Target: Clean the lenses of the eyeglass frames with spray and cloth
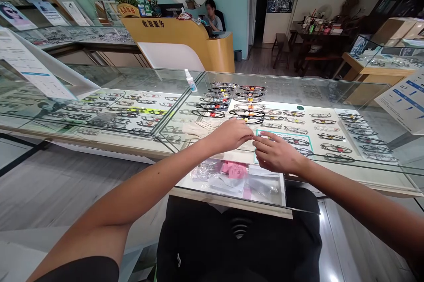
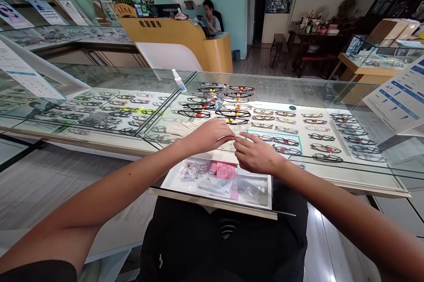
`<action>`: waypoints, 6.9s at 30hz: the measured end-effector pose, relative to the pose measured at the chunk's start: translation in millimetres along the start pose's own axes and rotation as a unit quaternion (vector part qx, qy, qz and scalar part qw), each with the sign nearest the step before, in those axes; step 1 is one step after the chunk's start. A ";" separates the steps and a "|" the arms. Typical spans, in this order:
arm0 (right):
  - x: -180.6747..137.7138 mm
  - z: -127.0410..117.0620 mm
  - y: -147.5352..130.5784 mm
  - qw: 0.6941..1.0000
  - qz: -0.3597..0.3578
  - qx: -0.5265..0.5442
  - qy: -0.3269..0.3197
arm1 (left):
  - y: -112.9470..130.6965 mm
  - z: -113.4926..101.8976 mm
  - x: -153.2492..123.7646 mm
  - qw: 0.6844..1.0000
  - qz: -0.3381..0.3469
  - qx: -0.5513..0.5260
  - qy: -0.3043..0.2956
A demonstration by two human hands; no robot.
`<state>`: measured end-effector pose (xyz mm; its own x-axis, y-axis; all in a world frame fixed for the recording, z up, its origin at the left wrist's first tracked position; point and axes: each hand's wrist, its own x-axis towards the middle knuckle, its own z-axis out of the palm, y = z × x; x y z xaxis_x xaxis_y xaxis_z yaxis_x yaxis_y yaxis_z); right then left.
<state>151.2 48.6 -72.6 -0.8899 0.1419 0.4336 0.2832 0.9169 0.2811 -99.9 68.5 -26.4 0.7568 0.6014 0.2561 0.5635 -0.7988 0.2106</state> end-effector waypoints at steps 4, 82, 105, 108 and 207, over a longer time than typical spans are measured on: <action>2.9 0.4 1.3 1.000 0.001 -0.013 -0.006 | -7.7 3.1 -2.1 1.000 -0.014 -0.010 0.000; 91.2 14.4 70.7 0.918 0.326 0.013 -0.225 | -205.7 -65.3 -253.6 0.827 -0.526 0.091 0.173; 73.0 44.4 -46.7 0.827 0.311 0.264 -0.387 | -210.8 -59.3 -238.3 0.749 -0.629 0.090 0.188; 60.0 94.2 -23.6 0.856 0.317 0.182 -0.366 | -211.4 -59.2 -237.7 0.750 -0.627 0.090 0.190; 104.0 207.6 23.4 0.902 0.397 0.105 -0.136 | -209.1 -62.3 -228.7 0.719 -0.664 0.115 0.168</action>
<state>-9.0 162.2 -198.7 -0.4990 0.8447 0.1936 0.8211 0.5322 -0.2061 -411.4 99.0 -70.2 -0.6006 0.7757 0.1938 0.7848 0.5257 0.3282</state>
